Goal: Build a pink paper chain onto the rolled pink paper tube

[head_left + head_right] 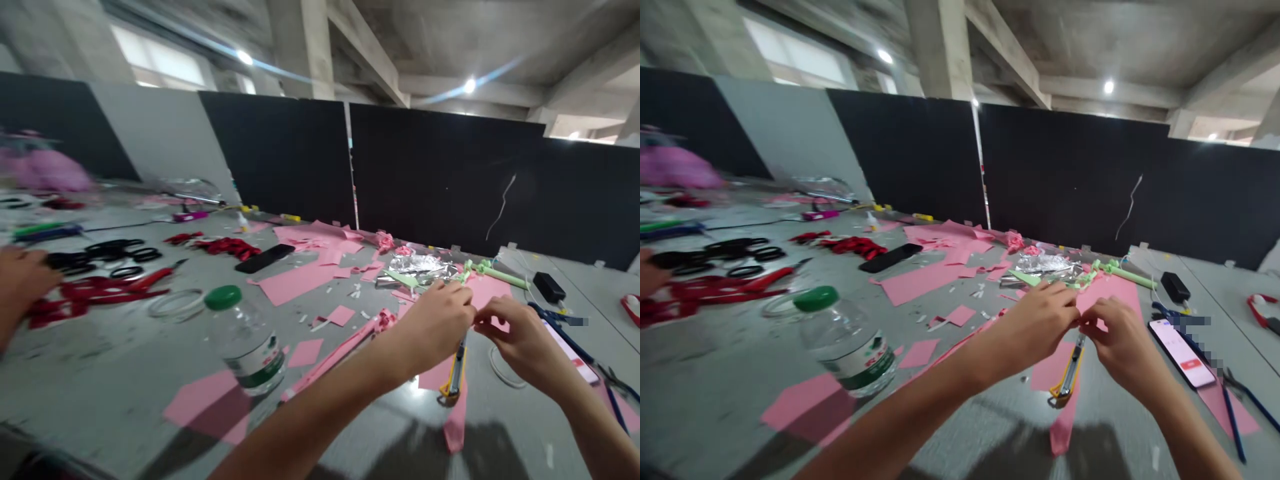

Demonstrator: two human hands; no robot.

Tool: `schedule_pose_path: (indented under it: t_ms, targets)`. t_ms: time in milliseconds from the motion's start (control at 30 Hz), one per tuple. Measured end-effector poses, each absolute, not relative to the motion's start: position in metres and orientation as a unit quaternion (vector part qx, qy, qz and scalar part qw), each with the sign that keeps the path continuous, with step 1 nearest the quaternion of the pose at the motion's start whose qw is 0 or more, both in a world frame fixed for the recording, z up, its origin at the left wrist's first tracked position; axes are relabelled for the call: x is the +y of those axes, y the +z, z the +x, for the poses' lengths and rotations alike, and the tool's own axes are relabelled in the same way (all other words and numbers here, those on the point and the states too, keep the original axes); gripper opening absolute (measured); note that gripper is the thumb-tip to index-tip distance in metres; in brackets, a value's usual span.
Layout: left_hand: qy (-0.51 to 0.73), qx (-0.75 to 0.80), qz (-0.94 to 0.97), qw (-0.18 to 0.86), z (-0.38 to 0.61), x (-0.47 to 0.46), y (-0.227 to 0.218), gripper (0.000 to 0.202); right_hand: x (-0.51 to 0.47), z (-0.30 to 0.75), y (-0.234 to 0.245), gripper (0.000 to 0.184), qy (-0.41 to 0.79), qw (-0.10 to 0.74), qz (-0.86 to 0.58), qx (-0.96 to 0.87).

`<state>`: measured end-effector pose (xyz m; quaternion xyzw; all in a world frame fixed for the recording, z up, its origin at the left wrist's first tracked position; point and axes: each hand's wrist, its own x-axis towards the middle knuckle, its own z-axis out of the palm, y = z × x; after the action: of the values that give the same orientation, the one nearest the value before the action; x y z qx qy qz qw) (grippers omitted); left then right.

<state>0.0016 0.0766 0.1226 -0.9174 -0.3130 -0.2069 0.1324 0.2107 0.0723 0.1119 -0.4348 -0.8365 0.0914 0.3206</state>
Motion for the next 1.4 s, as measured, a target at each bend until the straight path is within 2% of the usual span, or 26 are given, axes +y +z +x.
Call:
schedule_pose_path:
  t_ms: [267, 467, 667, 800, 900, 1000, 1100, 1233, 1400]
  targets:
    - [-0.224, -0.294, -0.914, 0.166, -0.004, 0.089, 0.120, 0.016, 0.080, 0.210, 0.104, 0.019, 0.022, 0.326, -0.412, -0.851]
    - [-0.249, -0.258, -0.898, 0.254, 0.007, 0.092, 0.113, 0.013, 0.085, 0.221, 0.105, 0.029, 0.029, 0.300, -0.413, -0.859]
    - [-0.297, -0.174, -0.861, 0.373, 0.011, 0.092, 0.111, 0.014, 0.082, 0.228, 0.112, 0.025, 0.107, 0.274, -0.429, -0.854]
    - [-0.282, -0.114, -0.848, 0.434, 0.007, 0.091, 0.112, 0.021, 0.084, 0.234, 0.121, 0.032, 0.204, 0.248, -0.415, -0.851]
    - [-0.294, -0.086, -0.848, 0.433, 0.005, 0.093, 0.111, 0.022, 0.089, 0.235, 0.124, 0.029, 0.271, 0.238, -0.404, -0.840]
    - [-0.288, -0.109, -0.855, 0.417, 0.003, 0.096, 0.111, 0.020, 0.092, 0.230, 0.121, 0.022, 0.248, 0.254, -0.432, -0.829]
    - [-0.262, -0.187, -0.882, 0.345, 0.000, 0.098, 0.111, 0.013, 0.088, 0.220, 0.115, 0.014, 0.198, 0.287, -0.460, -0.817]
    - [-0.239, -0.234, -0.906, 0.260, -0.007, 0.102, 0.111, 0.014, 0.078, 0.207, 0.113, 0.017, 0.136, 0.308, -0.467, -0.817]
    - [-0.228, -0.203, -0.913, 0.270, -0.009, 0.102, 0.114, 0.017, 0.076, 0.206, 0.114, 0.015, 0.154, 0.306, -0.465, -0.816]
